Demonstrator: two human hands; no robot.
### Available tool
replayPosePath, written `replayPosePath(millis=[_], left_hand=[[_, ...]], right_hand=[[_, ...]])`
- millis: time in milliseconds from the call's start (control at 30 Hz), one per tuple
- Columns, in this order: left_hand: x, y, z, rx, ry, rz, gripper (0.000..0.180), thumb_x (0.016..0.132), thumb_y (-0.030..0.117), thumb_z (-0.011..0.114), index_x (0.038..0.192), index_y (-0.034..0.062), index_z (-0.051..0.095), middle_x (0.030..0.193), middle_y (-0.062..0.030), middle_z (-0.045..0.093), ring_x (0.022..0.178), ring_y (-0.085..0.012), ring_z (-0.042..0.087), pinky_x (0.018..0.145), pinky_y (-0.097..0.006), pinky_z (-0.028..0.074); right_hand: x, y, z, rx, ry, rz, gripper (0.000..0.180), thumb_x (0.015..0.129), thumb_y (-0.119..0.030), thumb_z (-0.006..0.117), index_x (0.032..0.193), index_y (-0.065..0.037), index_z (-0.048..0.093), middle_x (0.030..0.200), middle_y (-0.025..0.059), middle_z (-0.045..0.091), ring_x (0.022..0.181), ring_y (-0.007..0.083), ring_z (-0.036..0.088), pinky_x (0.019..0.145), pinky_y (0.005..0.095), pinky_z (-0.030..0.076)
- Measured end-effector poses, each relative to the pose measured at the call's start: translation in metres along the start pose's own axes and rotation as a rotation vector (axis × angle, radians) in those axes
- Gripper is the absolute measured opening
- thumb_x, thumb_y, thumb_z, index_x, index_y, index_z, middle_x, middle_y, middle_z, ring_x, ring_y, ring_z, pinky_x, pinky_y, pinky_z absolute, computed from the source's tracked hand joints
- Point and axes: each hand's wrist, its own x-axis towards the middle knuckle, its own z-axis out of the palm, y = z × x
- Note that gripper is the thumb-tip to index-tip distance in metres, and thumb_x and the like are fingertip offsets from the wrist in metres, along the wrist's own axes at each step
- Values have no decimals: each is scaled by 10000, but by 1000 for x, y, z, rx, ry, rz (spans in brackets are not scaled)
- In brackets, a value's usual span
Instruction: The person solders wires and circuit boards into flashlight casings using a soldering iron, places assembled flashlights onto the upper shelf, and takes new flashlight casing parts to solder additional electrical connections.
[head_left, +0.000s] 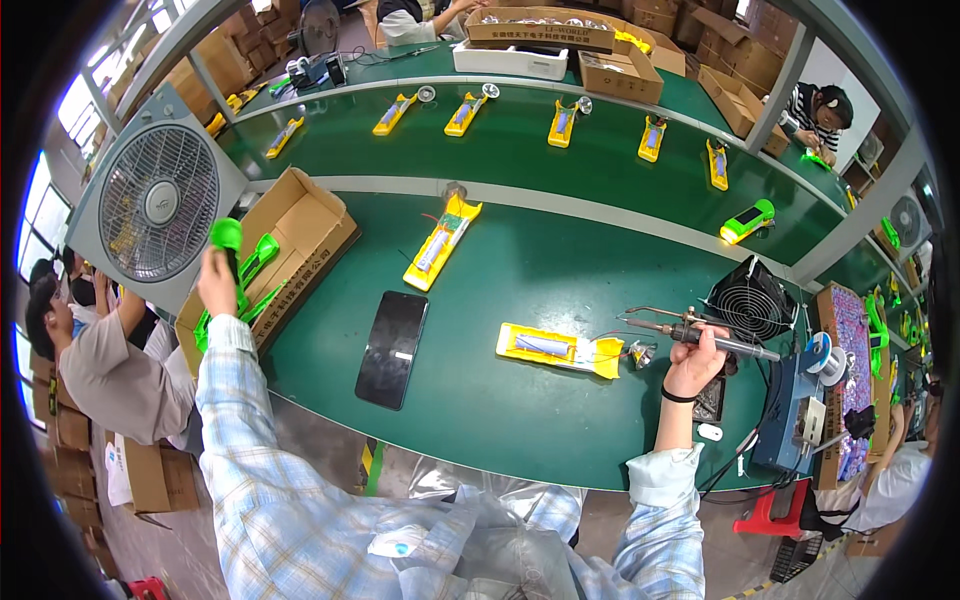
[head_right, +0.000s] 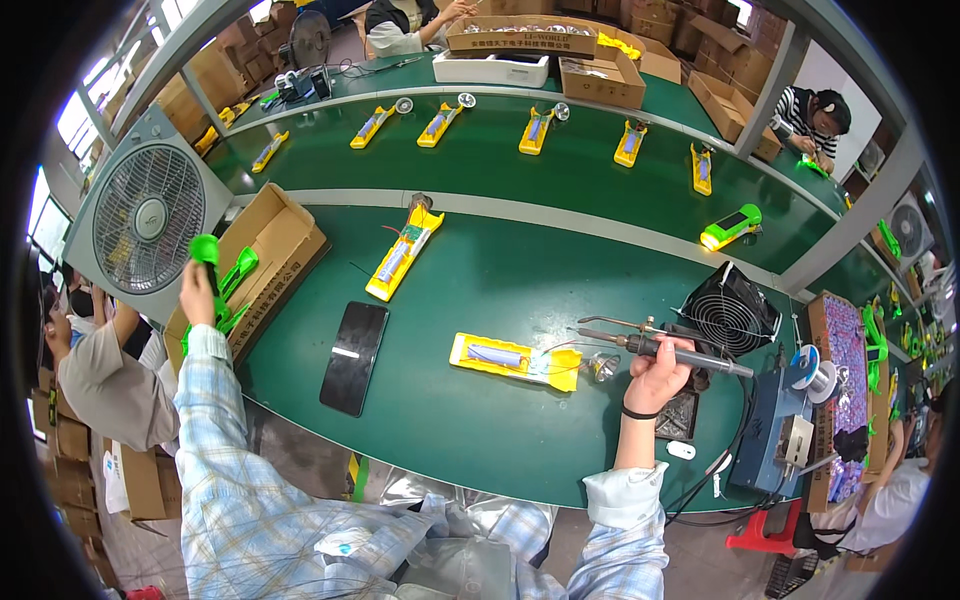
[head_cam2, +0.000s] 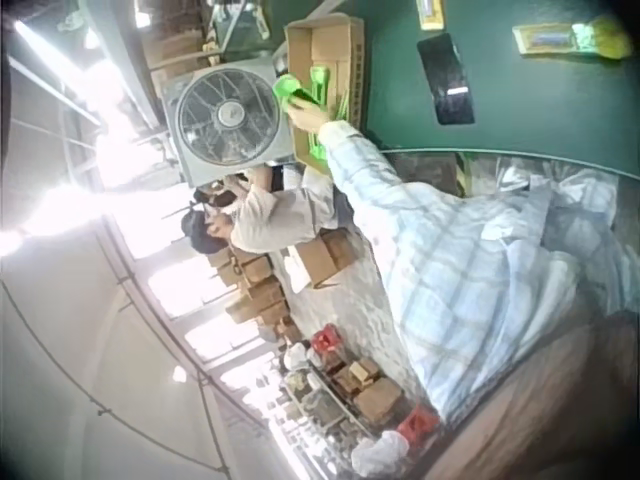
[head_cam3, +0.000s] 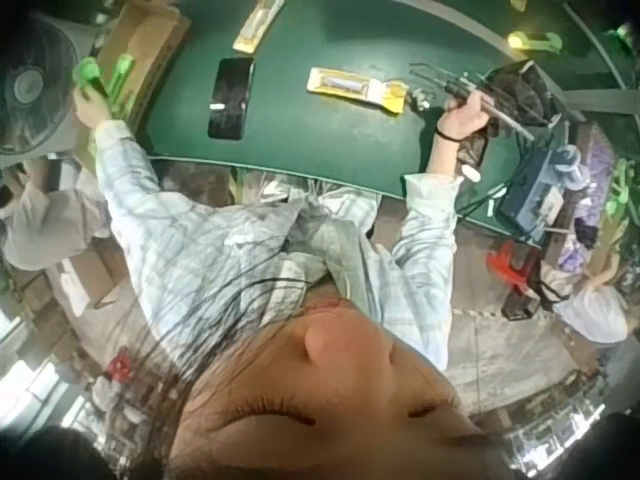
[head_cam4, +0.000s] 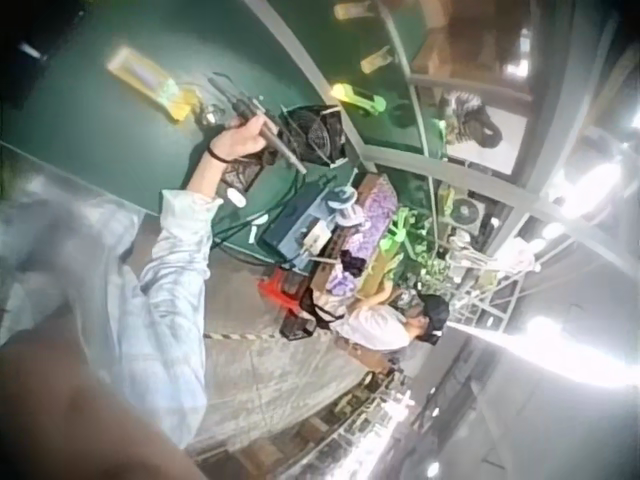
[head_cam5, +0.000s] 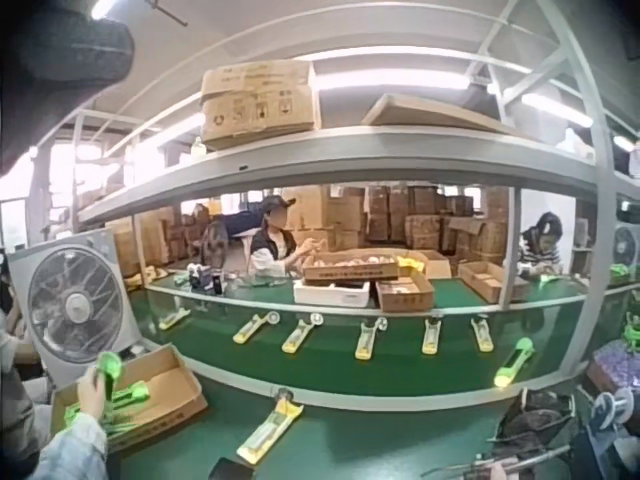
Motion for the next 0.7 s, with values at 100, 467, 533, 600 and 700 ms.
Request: replayPosePath(millis=[100, 467, 533, 600, 700], left_hand=[[5, 95, -49, -312, 228, 107, 228, 836, 191, 459, 984, 31, 524, 865, -109, 580, 772, -183, 551, 706, -268, 414], [-123, 338, 41, -591, -869, 690, 202, 743, 115, 509, 937, 70, 545, 846, -107, 561, 814, -270, 526, 707, -343, 420], [-147, 358, 82, -711, -963, 752, 287, 693, 44, 510, 976, 73, 542, 868, -133, 545, 832, -282, 515, 728, -357, 415], [-154, 366, 94, -712, -1156, 701, 324, 664, 17, 504, 982, 57, 551, 906, -147, 558, 848, -298, 522, 758, -348, 413], [-161, 381, 96, -783, -1224, 686, 334, 645, 10, 505, 975, 28, 553, 938, -155, 561, 853, -303, 531, 778, -333, 412]], right_hand=[[-2, -1, 2, 12, 12, 8, 104, 802, -174, 458, 768, -85, 417, 638, 12, 450, 390, 35, 310, 317, 165, 213], [-6, -8, 7, 15, 26, -9, 155, 790, -216, 467, 762, -69, 425, 621, 16, 447, 393, 35, 323, 323, 155, 217], [-4, -10, 2, -3, 20, -32, 157, 787, -216, 469, 761, -68, 426, 622, 18, 448, 393, 36, 324, 324, 155, 215], [-4, -7, 2, 32, -4, -9, 162, 785, -221, 470, 760, -67, 426, 614, 18, 442, 393, 35, 318, 323, 157, 210], [-2, -11, -1, 31, 17, -8, 121, 826, -191, 431, 785, -78, 424, 608, -15, 407, 412, 23, 293, 337, 156, 217]])
